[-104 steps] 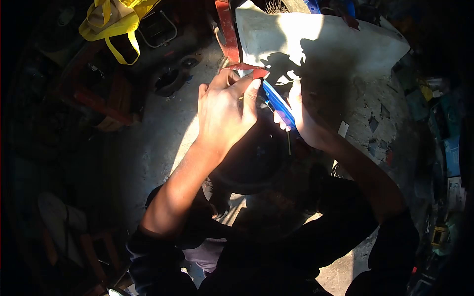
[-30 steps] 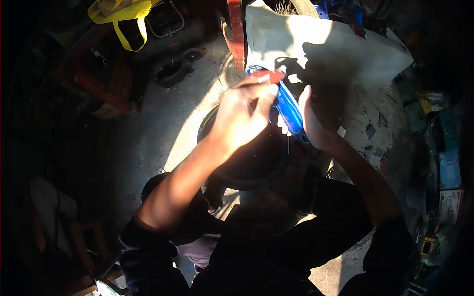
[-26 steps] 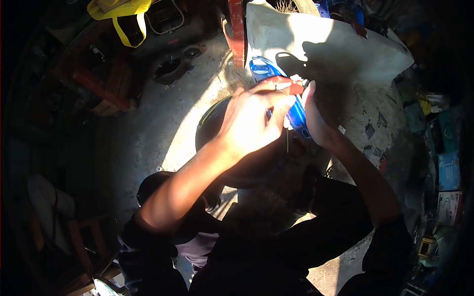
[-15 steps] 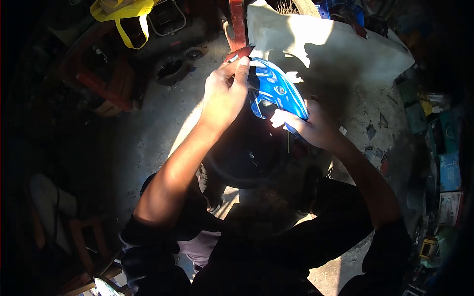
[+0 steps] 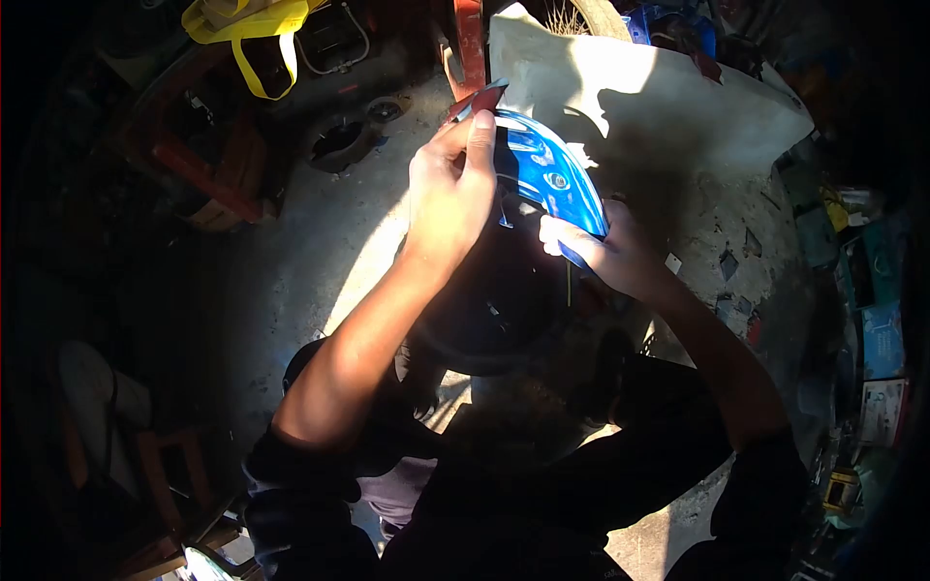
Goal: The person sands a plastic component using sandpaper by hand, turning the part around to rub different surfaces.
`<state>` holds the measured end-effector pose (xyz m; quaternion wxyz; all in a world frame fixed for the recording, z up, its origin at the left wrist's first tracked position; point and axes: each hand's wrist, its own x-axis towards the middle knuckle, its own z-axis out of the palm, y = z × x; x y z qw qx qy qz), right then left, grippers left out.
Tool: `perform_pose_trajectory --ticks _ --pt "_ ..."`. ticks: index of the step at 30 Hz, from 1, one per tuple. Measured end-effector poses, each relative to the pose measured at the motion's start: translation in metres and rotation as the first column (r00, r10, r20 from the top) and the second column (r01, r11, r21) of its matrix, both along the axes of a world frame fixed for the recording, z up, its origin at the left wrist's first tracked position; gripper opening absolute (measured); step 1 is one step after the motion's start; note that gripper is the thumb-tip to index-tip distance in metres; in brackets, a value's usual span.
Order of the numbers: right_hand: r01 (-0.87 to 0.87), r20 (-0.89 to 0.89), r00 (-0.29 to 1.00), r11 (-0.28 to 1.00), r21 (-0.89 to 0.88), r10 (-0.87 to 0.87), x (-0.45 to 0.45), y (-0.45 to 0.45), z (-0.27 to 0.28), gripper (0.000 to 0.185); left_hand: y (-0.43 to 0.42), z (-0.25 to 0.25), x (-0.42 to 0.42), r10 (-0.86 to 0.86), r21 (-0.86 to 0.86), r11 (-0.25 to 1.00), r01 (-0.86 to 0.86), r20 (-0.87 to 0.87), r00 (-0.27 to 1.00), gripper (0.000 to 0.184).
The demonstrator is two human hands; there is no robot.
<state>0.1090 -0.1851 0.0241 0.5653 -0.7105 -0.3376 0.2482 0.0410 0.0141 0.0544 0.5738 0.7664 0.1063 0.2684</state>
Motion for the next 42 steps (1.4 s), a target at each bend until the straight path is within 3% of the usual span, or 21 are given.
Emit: perform_pose_trajectory --ticks 1,3,5,7,9,10,11,14,15,17,21,25,28,31,33,35,37,39,40,42 --pt "0.0 0.004 1.0 1.0 0.003 0.0 -0.002 0.0 0.002 0.02 0.001 0.004 -0.003 -0.034 -0.072 0.997 0.032 -0.034 0.999 0.04" --pt "0.006 -0.005 1.0 0.998 0.057 -0.006 -0.003 0.002 0.007 0.019 -0.003 -0.003 -0.006 -0.075 0.081 0.995 0.067 0.103 0.992 0.035" --pt "-0.002 -0.053 0.999 0.999 0.045 0.004 -0.001 0.002 0.011 0.02 -0.013 -0.01 -0.006 -0.241 0.235 0.955 0.183 0.249 0.938 0.029" --pt "-0.016 -0.112 0.994 1.0 0.027 0.019 -0.002 0.003 0.013 0.022 -0.014 -0.009 -0.004 -0.185 0.302 0.948 0.105 0.249 0.951 0.027" --pt "-0.033 -0.358 0.932 0.996 0.088 0.062 -0.004 0.006 0.018 0.032 -0.003 -0.012 0.01 -0.023 0.238 0.971 -0.033 0.226 0.974 0.029" --pt "-0.027 -0.365 0.929 0.997 0.074 0.052 -0.004 0.009 0.021 0.046 0.001 -0.01 0.01 0.003 0.179 0.983 -0.039 0.197 0.98 0.032" --pt "-0.023 -0.362 0.931 0.997 0.078 0.05 -0.004 0.008 0.018 0.046 0.004 -0.008 0.006 0.016 0.263 0.963 -0.053 0.14 0.99 0.03" --pt "0.146 -0.478 0.876 0.978 0.147 -0.059 -0.001 0.004 0.005 0.054 -0.004 -0.016 0.004 -0.036 0.448 0.888 -0.104 0.294 0.955 0.026" --pt "0.198 -0.483 0.868 0.971 0.131 -0.112 0.0 0.004 0.004 0.053 -0.005 -0.017 0.003 -0.014 0.56 0.816 -0.141 0.262 0.965 0.025" --pt "0.256 -0.443 0.871 0.966 0.04 -0.212 0.005 0.002 0.006 0.053 -0.003 -0.017 0.004 0.0 0.611 0.771 -0.181 0.285 0.959 0.024" --pt "0.347 -0.294 0.877 0.924 -0.159 -0.38 0.009 0.002 0.019 0.053 0.007 -0.01 0.001 -0.05 0.478 0.878 0.023 0.043 0.998 0.028" --pt "0.426 -0.171 0.856 0.853 -0.302 -0.488 0.004 0.009 0.038 0.053 -0.003 -0.011 -0.002 -0.229 0.426 0.885 0.188 0.047 0.972 0.034" --pt "0.419 -0.278 0.831 0.87 -0.261 -0.483 0.009 0.005 0.022 0.052 -0.008 -0.001 -0.004 -0.135 0.313 0.919 0.241 -0.325 0.936 0.046" --pt "0.32 -0.354 0.879 0.945 -0.061 -0.32 0.02 -0.007 -0.005 0.051 -0.002 -0.015 0.007 -0.031 0.41 0.904 0.124 -0.227 0.974 0.043" --pt "0.262 -0.426 0.864 0.962 -0.077 -0.27 0.016 -0.004 -0.003 0.053 0.004 -0.014 0.008 -0.029 0.392 0.91 0.133 -0.258 0.966 0.042" --pt "0.309 -0.386 0.863 0.945 -0.106 -0.325 0.007 0.003 0.007 0.053 0.006 -0.01 0.009 0.077 0.406 0.911 0.079 -0.355 0.932 0.04" --pt "0.352 -0.345 0.86 0.926 -0.133 -0.377 0.005 0.006 0.006 0.052 0.011 -0.004 0.01 0.187 0.411 0.909 -0.073 -0.243 0.952 0.037" --pt "0.406 -0.386 0.834 0.912 -0.052 -0.394 0.016 0.004 -0.006 0.052 0.012 0.018 0.004 0.12 0.302 0.953 -0.032 -0.277 0.953 0.041" --pt "0.321 -0.424 0.847 0.944 -0.07 -0.32 0.025 0.0 -0.007 0.066 0.017 0.014 0.005 0.096 0.354 0.935 -0.011 -0.225 0.969 0.041" --pt "0.324 -0.505 0.816 0.946 -0.002 -0.28 0.024 -0.002 -0.005 0.065 0.026 -0.019 0.015 0.071 0.45 0.893 0.003 -0.146 0.987 0.04"
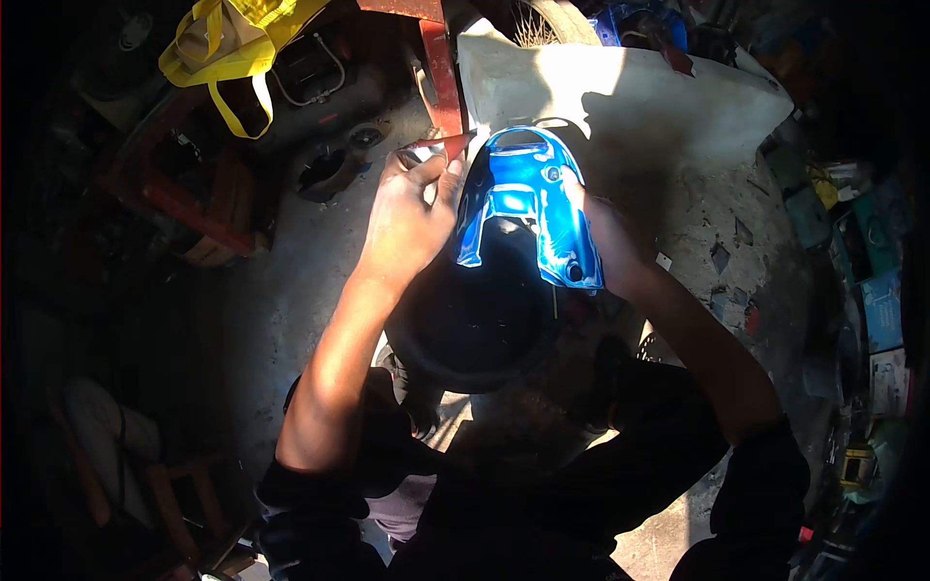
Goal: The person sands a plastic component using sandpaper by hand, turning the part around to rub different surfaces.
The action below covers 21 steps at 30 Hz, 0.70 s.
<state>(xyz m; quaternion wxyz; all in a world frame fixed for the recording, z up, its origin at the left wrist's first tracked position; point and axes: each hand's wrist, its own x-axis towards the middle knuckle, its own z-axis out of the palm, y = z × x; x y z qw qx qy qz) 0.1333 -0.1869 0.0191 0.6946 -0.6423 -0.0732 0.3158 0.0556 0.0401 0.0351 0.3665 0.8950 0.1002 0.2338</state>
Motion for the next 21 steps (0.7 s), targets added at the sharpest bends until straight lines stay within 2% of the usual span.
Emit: perform_pose_trajectory --ticks 1,2,3,4,6,7,9,10,11,13,15,17,18,19,21 --pt "0.002 -0.064 0.998 0.996 0.091 0.004 -0.003 0.0 0.002 0.064 0.0 -0.007 0.0 -0.044 0.104 0.994 0.037 0.068 0.997 0.038" --pt "-0.004 -0.065 0.998 0.996 0.092 0.01 -0.001 -0.001 0.0 0.064 -0.003 -0.013 0.001 -0.021 0.104 0.994 0.026 -0.049 0.999 0.033" --pt "-0.023 -0.099 0.994 0.987 0.159 0.039 0.001 -0.002 -0.001 0.063 -0.005 -0.019 0.0 -0.08 0.111 0.99 0.081 -0.012 0.997 0.028" --pt "-0.038 -0.131 0.989 0.973 0.226 0.069 0.003 -0.002 -0.002 0.062 -0.005 -0.022 0.002 -0.101 0.21 0.974 0.089 0.047 0.994 0.025" --pt "0.007 -0.157 0.987 0.972 0.234 0.03 0.0 0.0 0.003 0.062 -0.008 -0.022 0.006 -0.121 0.353 0.934 0.051 0.179 0.976 0.023" --pt "0.057 -0.184 0.983 0.97 0.238 -0.013 -0.001 0.0 0.006 0.062 -0.008 -0.018 0.007 -0.124 0.353 0.934 0.054 0.178 0.976 0.023" --pt "0.043 -0.159 0.987 0.961 0.272 0.001 0.001 -0.001 0.006 0.063 -0.007 -0.008 0.008 -0.075 0.305 0.952 0.017 0.178 0.981 0.021" --pt "0.034 -0.148 0.989 0.968 0.247 0.003 0.002 -0.002 0.006 0.064 -0.004 -0.01 0.011 -0.053 0.353 0.934 -0.048 0.269 0.962 0.024" --pt "0.026 -0.137 0.991 0.975 0.222 0.005 0.003 -0.002 0.005 0.064 0.0 -0.011 0.012 -0.053 0.355 0.934 -0.048 0.27 0.961 0.024" --pt "0.035 -0.13 0.991 0.974 0.225 -0.006 0.003 -0.003 0.002 0.064 0.003 -0.006 0.012 -0.078 -0.041 0.996 0.084 0.134 0.988 0.027" --pt "0.043 -0.121 0.993 0.972 0.23 -0.015 0.004 -0.005 -0.002 0.064 0.0 0.002 0.007 -0.079 -0.007 0.997 0.08 0.083 0.993 0.029" --pt "-0.001 -0.124 0.992 0.974 0.227 0.03 0.006 -0.009 -0.004 0.063 -0.004 0.009 0.003 -0.056 0.178 0.982 0.068 -0.074 0.996 0.027" --pt "0.002 -0.124 0.992 0.973 0.23 0.027 0.003 -0.007 0.0 0.063 -0.008 0.0 0.004 -0.072 0.269 0.963 0.025 0.164 0.984 0.023" --pt "0.019 -0.135 0.991 0.972 0.233 0.014 -0.002 -0.005 0.007 0.062 -0.007 -0.006 0.008 -0.076 0.271 0.962 0.029 0.163 0.984 0.023" --pt "0.036 -0.146 0.989 0.97 0.239 -0.001 -0.001 -0.005 0.004 0.061 -0.008 -0.013 0.013 -0.233 0.405 0.914 0.04 0.44 0.867 0.019"
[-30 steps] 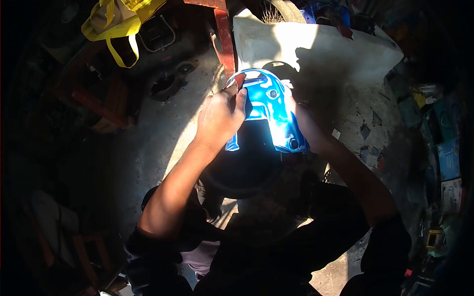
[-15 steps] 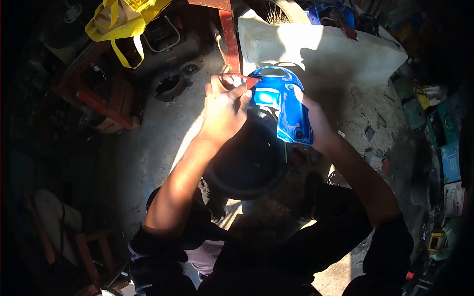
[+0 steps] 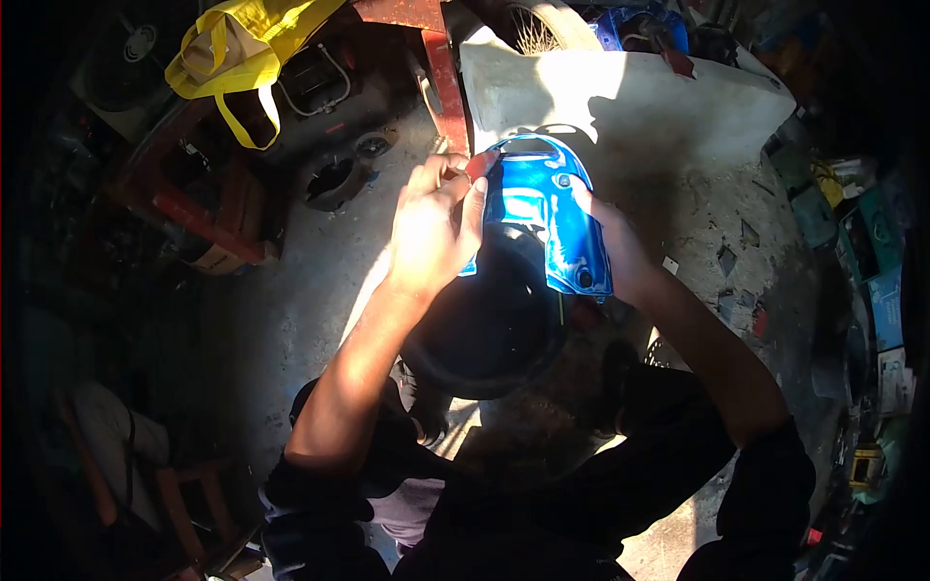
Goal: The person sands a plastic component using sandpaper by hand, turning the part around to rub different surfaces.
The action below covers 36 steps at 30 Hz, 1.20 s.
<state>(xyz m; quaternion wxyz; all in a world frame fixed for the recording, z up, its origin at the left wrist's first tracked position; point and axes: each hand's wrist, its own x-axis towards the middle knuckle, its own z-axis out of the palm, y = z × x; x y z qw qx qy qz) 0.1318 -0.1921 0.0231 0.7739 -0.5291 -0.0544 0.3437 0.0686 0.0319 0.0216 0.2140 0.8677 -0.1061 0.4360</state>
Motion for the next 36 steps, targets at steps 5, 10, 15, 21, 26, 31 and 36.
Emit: perform_pose_trajectory --ticks 5,10,15,21,26,31,36 --pt "-0.017 -0.026 0.999 0.993 0.117 0.02 0.007 0.006 -0.016 0.057 -0.022 -0.019 -0.006 0.034 0.142 0.99 0.003 -0.252 0.967 0.034" --pt "0.013 0.046 0.999 1.0 -0.017 -0.012 0.004 0.006 -0.016 0.059 -0.028 -0.015 -0.003 0.261 0.207 0.96 -0.189 -0.418 0.87 0.052" --pt "0.014 0.141 0.99 0.997 -0.075 -0.003 0.009 0.009 -0.017 0.071 -0.032 -0.004 -0.014 -0.104 0.188 0.961 0.205 -0.441 0.892 0.058" --pt "0.027 0.166 0.986 0.991 -0.133 -0.004 0.016 0.014 -0.026 0.071 -0.033 0.0 -0.004 -0.027 0.196 0.976 0.097 -0.331 0.943 0.049" --pt "0.094 0.15 0.986 0.983 -0.161 -0.07 0.003 0.016 0.002 0.05 -0.042 0.01 -0.013 -0.195 0.073 0.965 0.251 -0.437 0.878 0.049" --pt "-0.03 0.196 0.979 0.995 -0.096 0.048 0.019 0.017 -0.031 0.043 0.003 0.026 -0.004 -0.206 -0.193 0.967 0.168 -0.198 0.958 0.046" --pt "0.02 0.142 0.99 0.993 -0.12 -0.003 0.006 0.012 -0.013 0.041 0.018 0.028 -0.006 -0.324 -0.795 0.512 -0.326 -0.53 0.784 0.062"
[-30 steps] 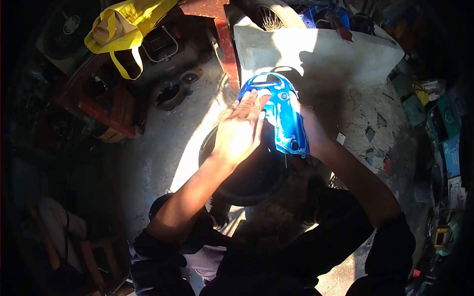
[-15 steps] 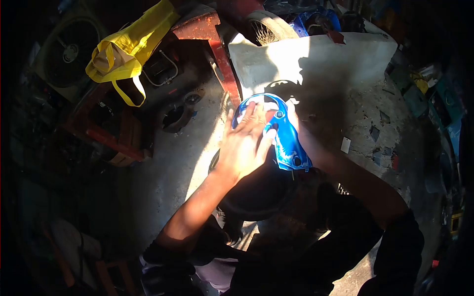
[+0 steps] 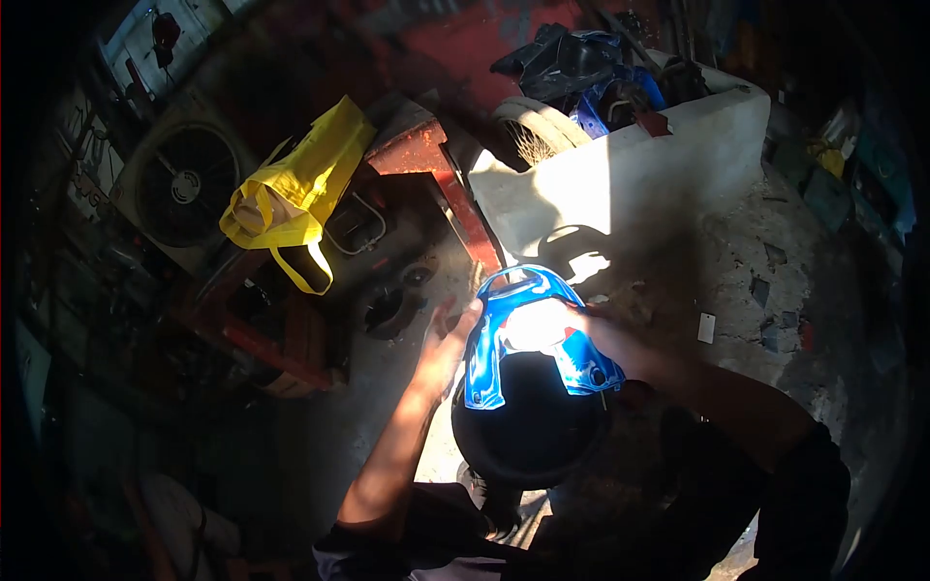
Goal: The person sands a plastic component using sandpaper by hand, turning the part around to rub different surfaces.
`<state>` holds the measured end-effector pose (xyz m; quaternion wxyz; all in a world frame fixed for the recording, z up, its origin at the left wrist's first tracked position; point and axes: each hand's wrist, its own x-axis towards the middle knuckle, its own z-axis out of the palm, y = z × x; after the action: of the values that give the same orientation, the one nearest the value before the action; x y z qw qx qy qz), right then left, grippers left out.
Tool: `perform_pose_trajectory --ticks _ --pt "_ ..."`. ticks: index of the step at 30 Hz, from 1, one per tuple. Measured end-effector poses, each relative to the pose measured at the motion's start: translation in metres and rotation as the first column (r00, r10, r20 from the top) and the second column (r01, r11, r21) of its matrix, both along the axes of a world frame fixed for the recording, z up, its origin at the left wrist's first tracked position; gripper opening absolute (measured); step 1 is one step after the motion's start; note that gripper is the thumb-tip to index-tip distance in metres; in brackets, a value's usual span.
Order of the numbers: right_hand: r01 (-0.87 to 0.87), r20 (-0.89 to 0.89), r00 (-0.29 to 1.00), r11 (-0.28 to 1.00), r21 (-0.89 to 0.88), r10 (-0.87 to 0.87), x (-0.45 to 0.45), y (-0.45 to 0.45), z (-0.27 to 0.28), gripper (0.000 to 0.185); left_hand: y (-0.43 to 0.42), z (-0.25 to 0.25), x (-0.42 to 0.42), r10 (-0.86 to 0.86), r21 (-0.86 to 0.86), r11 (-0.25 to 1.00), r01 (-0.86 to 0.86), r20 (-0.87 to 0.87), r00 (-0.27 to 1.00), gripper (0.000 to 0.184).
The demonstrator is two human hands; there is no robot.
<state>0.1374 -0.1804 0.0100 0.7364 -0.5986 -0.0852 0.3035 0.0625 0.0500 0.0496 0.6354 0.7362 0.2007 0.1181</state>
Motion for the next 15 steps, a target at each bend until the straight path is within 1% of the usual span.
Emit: perform_pose_trajectory --ticks 1,2,3,4,5,6,7,8,9,10,11,12,13,14,15 --pt "0.004 0.011 1.0 1.0 0.001 -0.004 0.0 -0.003 0.0 0.041 0.006 -0.003 -0.003 -0.191 -0.165 0.97 0.179 -0.055 0.98 0.056" --pt "-0.017 0.069 0.997 0.999 -0.043 0.02 0.001 -0.006 -0.001 0.041 0.011 -0.007 -0.005 -0.381 -0.33 0.882 0.337 -0.077 0.921 0.051" --pt "-0.033 0.124 0.991 0.996 -0.088 0.044 0.003 -0.01 -0.003 0.042 0.007 -0.011 -0.006 -0.364 -0.408 0.853 0.325 -0.02 0.931 0.038" --pt "-0.029 0.132 0.99 0.996 -0.087 0.04 0.006 -0.012 -0.004 0.042 0.009 -0.01 -0.005 -0.367 -0.404 0.853 0.331 -0.013 0.93 0.038" --pt "0.007 0.329 0.942 0.976 -0.218 0.067 0.007 -0.015 -0.006 0.035 0.013 -0.01 -0.005 -0.39 -0.449 0.823 0.348 -0.001 0.921 0.038" --pt "0.068 0.505 0.855 0.939 -0.336 0.119 0.007 -0.016 -0.008 0.03 0.011 -0.005 -0.006 -0.411 -0.493 0.791 0.363 0.012 0.912 0.039" --pt "0.081 0.531 0.847 0.978 -0.192 0.034 0.003 -0.014 -0.011 0.026 0.002 0.006 -0.011 -0.386 -0.473 0.809 0.349 0.021 0.922 0.039" --pt "0.082 0.527 0.849 0.978 -0.193 0.032 -0.001 -0.012 -0.014 0.026 0.002 0.004 -0.011 -0.388 -0.475 0.808 0.349 0.017 0.922 0.039" --pt "0.357 0.761 0.629 0.928 -0.104 -0.157 -0.006 -0.006 -0.011 0.03 0.004 0.003 -0.012 -0.402 -0.491 0.796 0.355 0.012 0.916 0.038" --pt "0.454 0.858 0.474 0.89 -0.047 -0.197 -0.007 -0.005 -0.007 0.032 0.006 0.0 -0.011 -0.419 -0.506 0.782 0.363 0.006 0.908 0.037" --pt "0.56 0.929 0.294 0.828 0.023 -0.225 -0.008 -0.003 -0.002 0.035 0.006 -0.004 -0.011 -0.423 -0.468 0.802 0.371 -0.007 0.906 0.04" --pt "0.659 0.965 0.112 0.745 0.107 -0.237 -0.01 -0.002 0.003 0.038 0.001 -0.004 -0.012 -0.422 -0.473 0.8 0.369 -0.005 0.907 0.04" --pt "0.498 0.996 0.065 0.867 0.014 -0.054 -0.001 -0.008 -0.001 0.039 -0.007 -0.001 -0.013 -0.387 -0.508 0.785 0.354 0.043 0.921 0.041" --pt "0.388 0.999 0.014 0.92 -0.045 0.042 -0.002 -0.009 -0.002 0.04 -0.009 0.0 -0.015 -0.349 -0.543 0.769 0.337 0.086 0.933 0.041" --pt "0.268 0.991 -0.038 0.957 -0.115 0.13 -0.004 -0.009 0.0 0.042 -0.007 -0.003 -0.016 -0.358 -0.564 0.748 0.351 0.103 0.928 0.041"
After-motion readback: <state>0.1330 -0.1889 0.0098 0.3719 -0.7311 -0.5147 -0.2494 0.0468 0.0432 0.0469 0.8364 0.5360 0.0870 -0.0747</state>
